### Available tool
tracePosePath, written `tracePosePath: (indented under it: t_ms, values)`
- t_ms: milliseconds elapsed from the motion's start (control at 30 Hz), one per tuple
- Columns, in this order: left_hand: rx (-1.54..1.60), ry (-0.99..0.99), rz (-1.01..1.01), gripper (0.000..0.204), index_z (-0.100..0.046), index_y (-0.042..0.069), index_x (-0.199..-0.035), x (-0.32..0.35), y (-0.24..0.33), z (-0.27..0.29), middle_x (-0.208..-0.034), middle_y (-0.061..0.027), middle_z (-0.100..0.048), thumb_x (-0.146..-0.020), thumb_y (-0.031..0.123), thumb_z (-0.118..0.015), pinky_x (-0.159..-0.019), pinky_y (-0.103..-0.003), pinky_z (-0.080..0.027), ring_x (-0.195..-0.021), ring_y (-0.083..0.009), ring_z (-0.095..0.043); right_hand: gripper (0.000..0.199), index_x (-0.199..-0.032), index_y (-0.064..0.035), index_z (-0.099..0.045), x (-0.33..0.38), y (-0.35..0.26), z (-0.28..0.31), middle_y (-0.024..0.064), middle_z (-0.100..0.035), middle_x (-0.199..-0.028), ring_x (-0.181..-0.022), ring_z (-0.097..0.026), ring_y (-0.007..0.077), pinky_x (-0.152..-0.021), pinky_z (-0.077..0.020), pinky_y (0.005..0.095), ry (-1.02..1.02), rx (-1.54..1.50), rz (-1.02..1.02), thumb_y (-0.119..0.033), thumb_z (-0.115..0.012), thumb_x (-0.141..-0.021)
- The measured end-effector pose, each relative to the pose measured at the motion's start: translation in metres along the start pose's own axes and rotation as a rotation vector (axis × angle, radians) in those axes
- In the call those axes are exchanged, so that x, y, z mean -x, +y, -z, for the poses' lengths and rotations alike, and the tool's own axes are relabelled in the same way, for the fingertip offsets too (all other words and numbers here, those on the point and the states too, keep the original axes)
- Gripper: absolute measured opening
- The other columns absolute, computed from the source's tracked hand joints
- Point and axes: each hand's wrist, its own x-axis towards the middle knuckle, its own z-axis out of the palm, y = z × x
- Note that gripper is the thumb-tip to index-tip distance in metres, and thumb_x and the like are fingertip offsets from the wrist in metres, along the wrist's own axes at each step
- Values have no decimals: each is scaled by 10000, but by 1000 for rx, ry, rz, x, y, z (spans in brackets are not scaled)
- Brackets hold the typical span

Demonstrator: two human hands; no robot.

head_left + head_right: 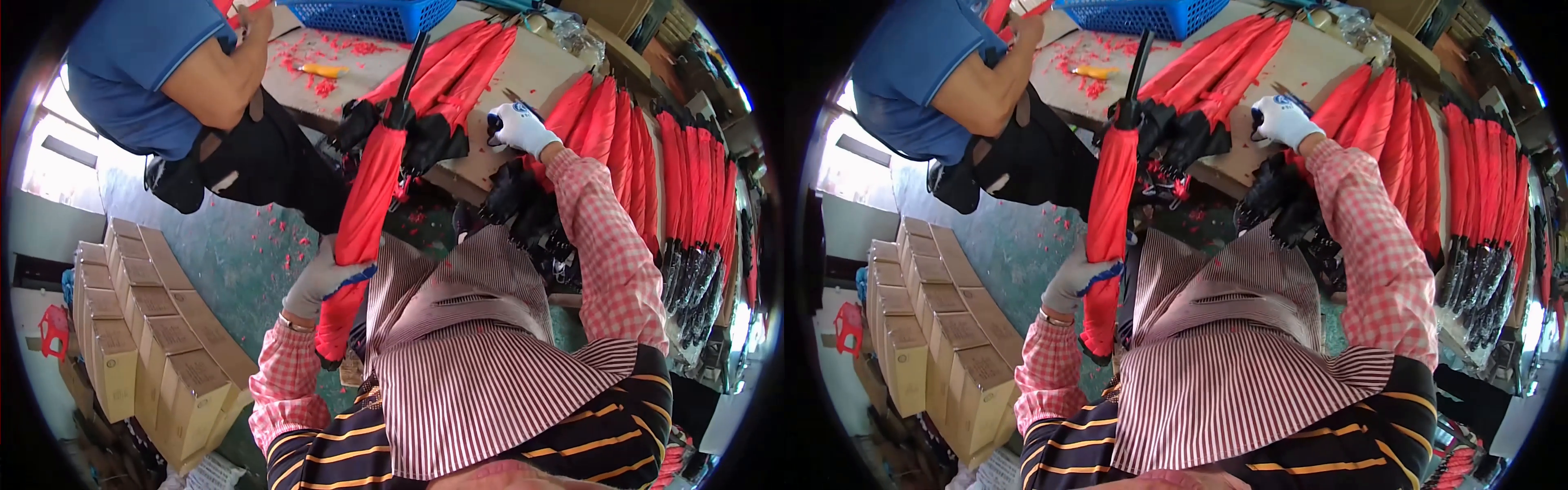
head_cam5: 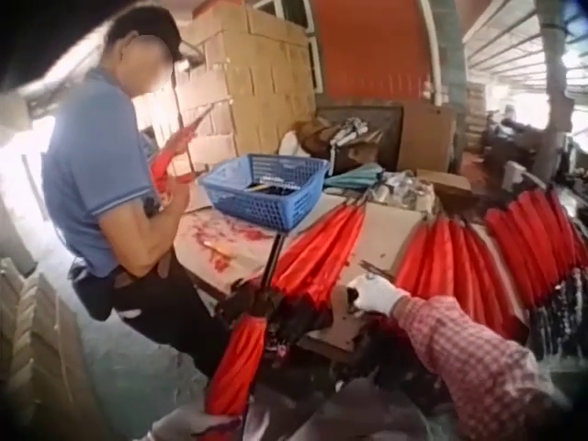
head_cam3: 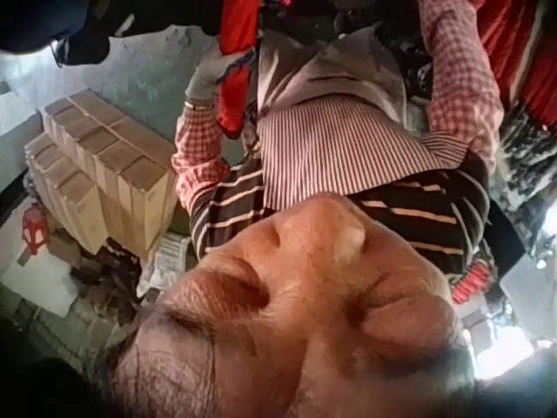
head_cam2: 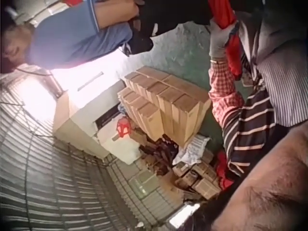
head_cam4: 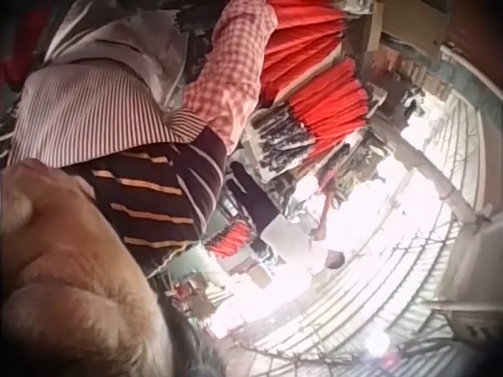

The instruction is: The worker is folding umbrella canopies and securing them with straps as part of an assembly process.

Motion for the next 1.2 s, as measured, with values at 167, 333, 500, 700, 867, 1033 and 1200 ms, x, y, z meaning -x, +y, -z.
tracePosePath:
  t_ms: [167,333,500,700,867,1033,1200]
  values:
    - [-262,82,172,812,-550,-35,-1442,40,-36,-5,-1258,-149,-707,-818,293,-954,-1006,-401,-569,-1128,-254,-705,293,-1140,-21,-770,-26,-33,-24,209,-783,-959,-851,-776,324,-768,-587,408,-45,80,-134,-129,-787,-868]
    - [-232,16,288,951,-529,-69,-1448,36,9,-42,-1332,-226,-672,-773,423,-985,-1041,-395,-550,-1225,-299,-685,292,-1261,-17,-761,-4,-36,38,22,-726,-897,-805,-666,90,-654,-530,258,262,-813,-70,-166,-690,-1020]
    - [-270,-39,112,889,-576,-79,-1416,37,33,-61,-1292,-258,-695,-802,437,-960,-1014,-394,-558,-1193,-328,-711,390,-1319,1,-742,67,-132,89,11,-740,-997,-800,-646,54,-634,-498,205,95,-1061,137,-272,-740,-1039]
    - [-241,-22,-25,683,-693,-80,-1267,45,71,-90,-1108,-245,-772,-837,398,-923,-921,-401,-585,-1042,-320,-771,497,-1331,49,-706,120,-132,96,75,-794,-1089,-825,-693,75,-698,-540,206,123,-1253,72,-312,-791,-1000]
    - [-291,17,-159,559,-742,-48,-1205,60,74,-118,-988,-227,-795,-865,369,-889,-853,-404,-598,-932,-317,-795,360,-1286,44,-741,153,-130,100,88,-802,-1061,-762,-688,66,-603,-504,187,236,-1523,-4,-172,-775,-1000]
    - [-359,65,-241,420,-756,48,-1217,74,86,-137,-982,-226,-774,-911,330,-817,-796,-428,-593,-933,-389,-773,293,-1248,56,-751,181,-160,119,88,-802,-1007,-748,-688,74,-590,-505,194,557,-1346,-150,-91,-734,-995]
    - [-417,78,-240,479,-753,13,-1224,78,92,-147,-994,-254,-769,-896,347,-860,-822,-396,-598,-949,-356,-791,260,-1221,39,-765,190,-158,130,68,-796,-959,-738,-686,87,-623,-507,207,491,-1256,-189,-76,-722,-992]
